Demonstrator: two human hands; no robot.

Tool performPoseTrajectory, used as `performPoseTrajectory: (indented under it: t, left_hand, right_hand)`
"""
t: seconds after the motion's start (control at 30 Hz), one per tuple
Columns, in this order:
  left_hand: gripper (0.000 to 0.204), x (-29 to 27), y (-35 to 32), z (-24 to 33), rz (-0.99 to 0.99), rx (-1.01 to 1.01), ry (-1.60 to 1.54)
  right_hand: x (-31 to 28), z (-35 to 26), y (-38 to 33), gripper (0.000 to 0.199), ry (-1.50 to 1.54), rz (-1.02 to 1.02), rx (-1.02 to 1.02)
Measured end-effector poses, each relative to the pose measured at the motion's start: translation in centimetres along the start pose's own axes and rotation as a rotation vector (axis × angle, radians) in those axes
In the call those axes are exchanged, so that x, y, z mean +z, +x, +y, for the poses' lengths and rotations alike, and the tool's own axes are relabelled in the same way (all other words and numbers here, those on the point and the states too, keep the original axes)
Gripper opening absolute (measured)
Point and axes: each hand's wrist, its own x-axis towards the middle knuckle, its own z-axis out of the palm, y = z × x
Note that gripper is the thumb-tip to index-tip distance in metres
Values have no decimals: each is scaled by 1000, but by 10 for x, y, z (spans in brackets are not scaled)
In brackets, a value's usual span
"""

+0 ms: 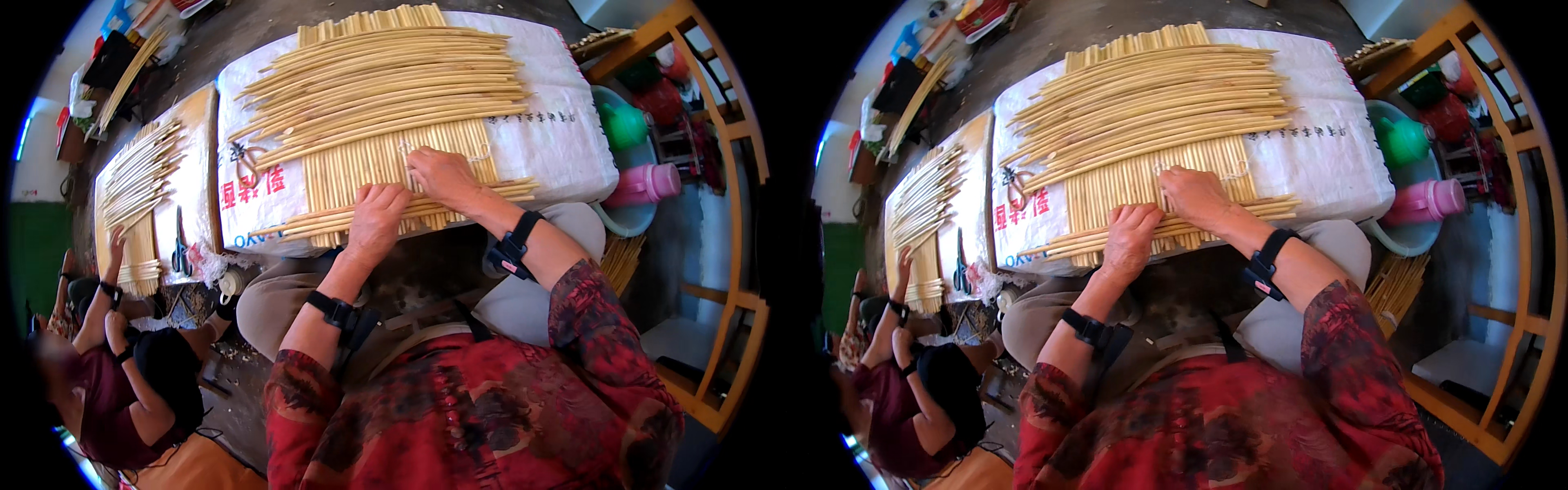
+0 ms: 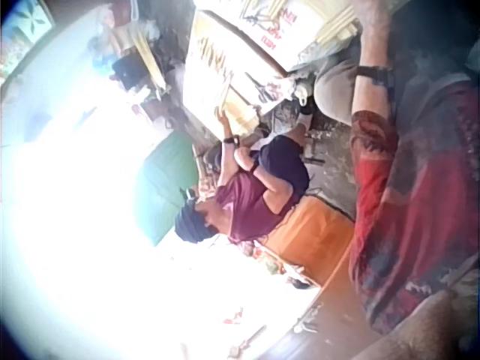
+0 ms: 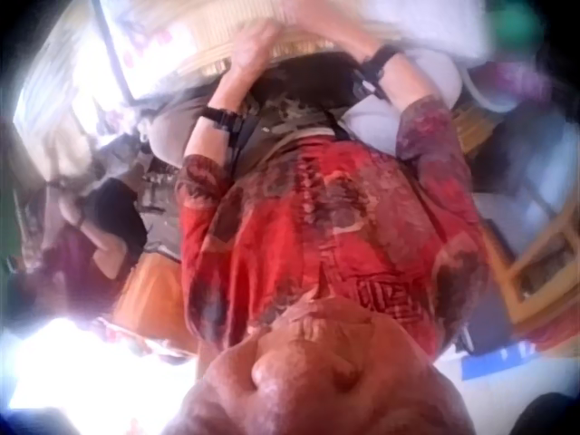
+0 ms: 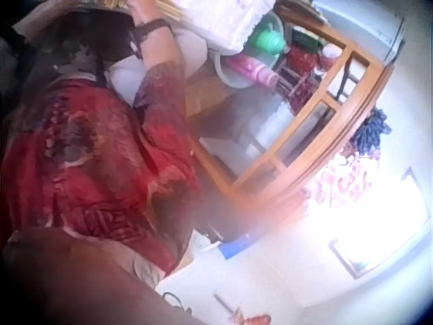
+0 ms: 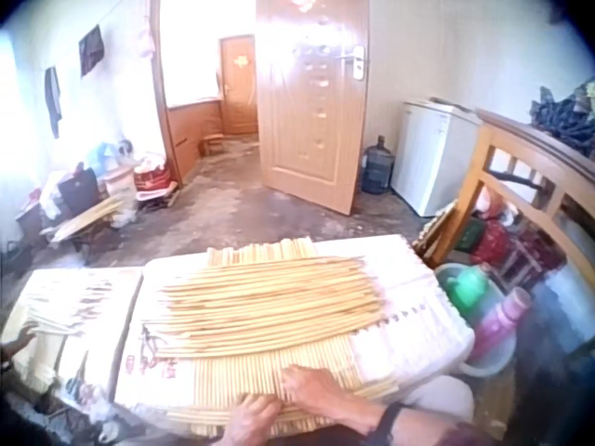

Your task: The person assembles long bamboo sticks by tying them together with white string, aligning them into a flat mat-like structure on a table.

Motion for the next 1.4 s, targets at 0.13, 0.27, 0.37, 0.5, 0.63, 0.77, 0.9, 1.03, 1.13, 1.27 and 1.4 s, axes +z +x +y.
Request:
performPoseTrajectory:
  t: [0.13,0.27,0.37,0.5,0.63,0.77,0.9,1.03,1.13,1.27,1.4]
  left_hand:
    - [27,-2,-2,-1,4,21,-18]
    - [27,0,-2,1,-3,24,14]
    - [28,-2,0,4,-31,41,48]
    - [32,-2,-3,9,-43,-29,99]
    - [39,-10,-8,22,-45,-86,154]
    - [50,-18,-19,35,-107,-241,201]
    - [64,-32,-32,56,-235,-324,183]
    - [67,-30,-36,59,-239,-350,167]
    - [70,-23,-35,55,-247,-350,171]
    - [73,-15,-33,49,-262,-350,204]
    - [71,-11,-34,46,-290,-340,206]
  right_hand:
    - [-1,-5,-1,10,-25,-6,5]
    - [2,-6,-3,11,-35,1,13]
    - [8,-2,-6,10,-88,-20,43]
    - [9,-1,-10,10,-95,99,-31]
    - [4,-4,-9,10,-32,148,-61]
    - [-10,-10,-10,13,-16,69,14]
    - [-29,-10,-10,20,34,3,138]
    - [-46,-10,-24,16,68,70,169]
    - [-36,-13,-41,14,-9,85,87]
    - [-26,-8,-46,16,-48,37,16]
    - [-19,-7,-50,19,-62,-53,21]
